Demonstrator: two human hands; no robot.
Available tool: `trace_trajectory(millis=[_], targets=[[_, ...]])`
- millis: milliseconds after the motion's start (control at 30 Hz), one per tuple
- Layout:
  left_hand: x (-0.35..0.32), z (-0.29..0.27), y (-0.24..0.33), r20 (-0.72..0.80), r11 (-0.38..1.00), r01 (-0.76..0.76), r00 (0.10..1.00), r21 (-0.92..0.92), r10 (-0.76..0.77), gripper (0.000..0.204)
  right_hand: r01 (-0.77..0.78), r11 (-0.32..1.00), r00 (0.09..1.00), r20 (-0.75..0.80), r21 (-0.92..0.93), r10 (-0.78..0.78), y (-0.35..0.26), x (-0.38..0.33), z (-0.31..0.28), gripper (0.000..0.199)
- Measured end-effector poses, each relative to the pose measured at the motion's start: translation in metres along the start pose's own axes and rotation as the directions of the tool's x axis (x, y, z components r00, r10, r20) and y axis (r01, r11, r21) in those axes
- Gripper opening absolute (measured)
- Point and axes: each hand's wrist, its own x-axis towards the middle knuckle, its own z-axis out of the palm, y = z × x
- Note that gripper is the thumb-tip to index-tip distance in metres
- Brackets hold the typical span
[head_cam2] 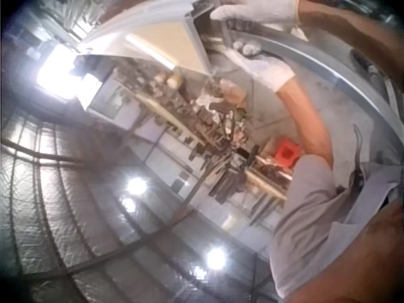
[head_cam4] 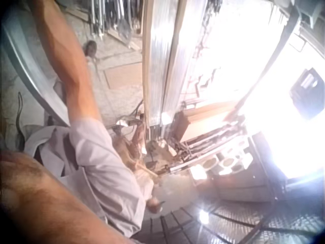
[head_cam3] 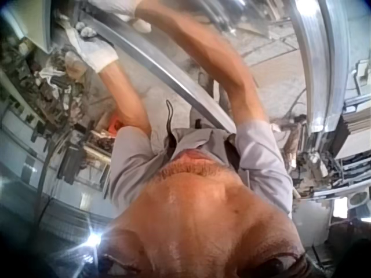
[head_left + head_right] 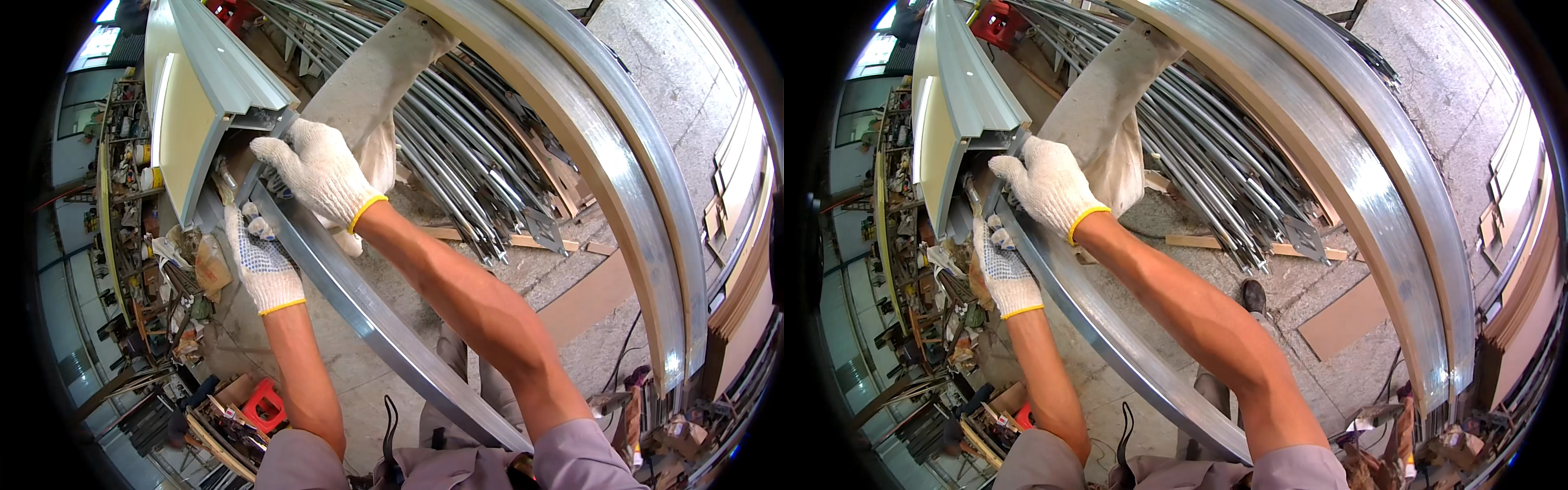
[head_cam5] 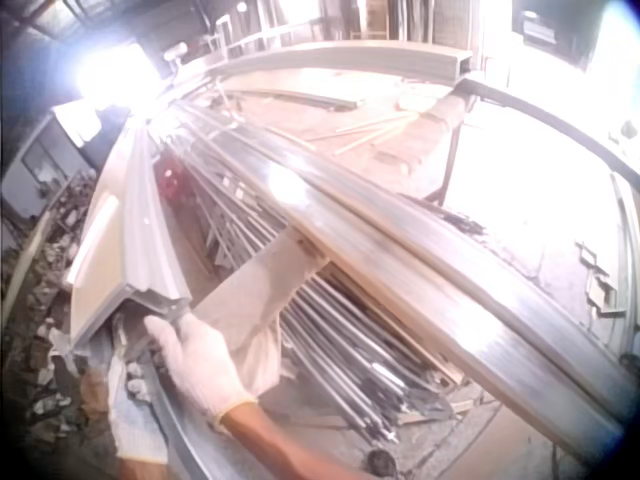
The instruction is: The person assembles a window frame by inserting metal strips into the frame profile, applying sealant with a caulking gun, and securing components with a pneumatic nail gun. The person handles metal strips, a sealant tube, and a nail gun while working on a large frame structure.
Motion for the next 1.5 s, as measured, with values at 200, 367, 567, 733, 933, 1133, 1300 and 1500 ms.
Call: trace_trajectory(millis=[200,367,567,733,933,1133,1300,1500], targets=[[0.006,-0.012,-0.001,0.151,0.995,0.061,0.987,-0.082,-0.048,0.022,-0.028,0.999,1.000,-0.005,-0.033,0.028,-0.003,0.000,-0.002,0.045],[-0.018,0.009,0.002,0.168,0.997,0.059,0.985,-0.057,-0.049,0.022,0.000,0.999,1.000,-0.010,0.040,0.000,0.007,0.004,0.003,0.045],[-0.014,-0.004,-0.011,0.217,0.926,0.189,0.969,-0.325,-0.122,0.019,-0.172,0.985,0.983,0.072,0.016,0.170,-0.004,0.004,0.003,0.046],[-0.021,0.001,-0.027,0.026,0.958,-0.020,0.999,-0.285,0.028,0.035,-0.153,0.985,0.985,0.089,0.085,0.145,0.002,0.001,0.005,0.045],[-0.017,0.004,-0.021,0.050,0.921,0.042,0.998,-0.387,-0.024,0.034,-0.200,0.974,0.967,0.184,0.109,0.178,0.006,0.013,-0.009,0.027],[-0.007,0.005,-0.028,0.061,0.909,0.005,0.998,-0.417,0.022,0.020,-0.222,0.970,0.970,0.129,0.103,0.208,0.002,0.012,-0.001,0.030],[-0.006,0.006,-0.027,0.066,0.886,-0.013,0.997,-0.464,0.049,0.019,-0.236,0.962,0.963,0.166,0.138,0.212,0.007,0.019,-0.007,0.028],[-0.004,0.008,-0.029,0.039,0.840,-0.030,0.997,-0.542,0.060,0.017,-0.252,0.957,0.954,0.205,0.145,0.220,0.007,0.020,-0.009,0.031]])
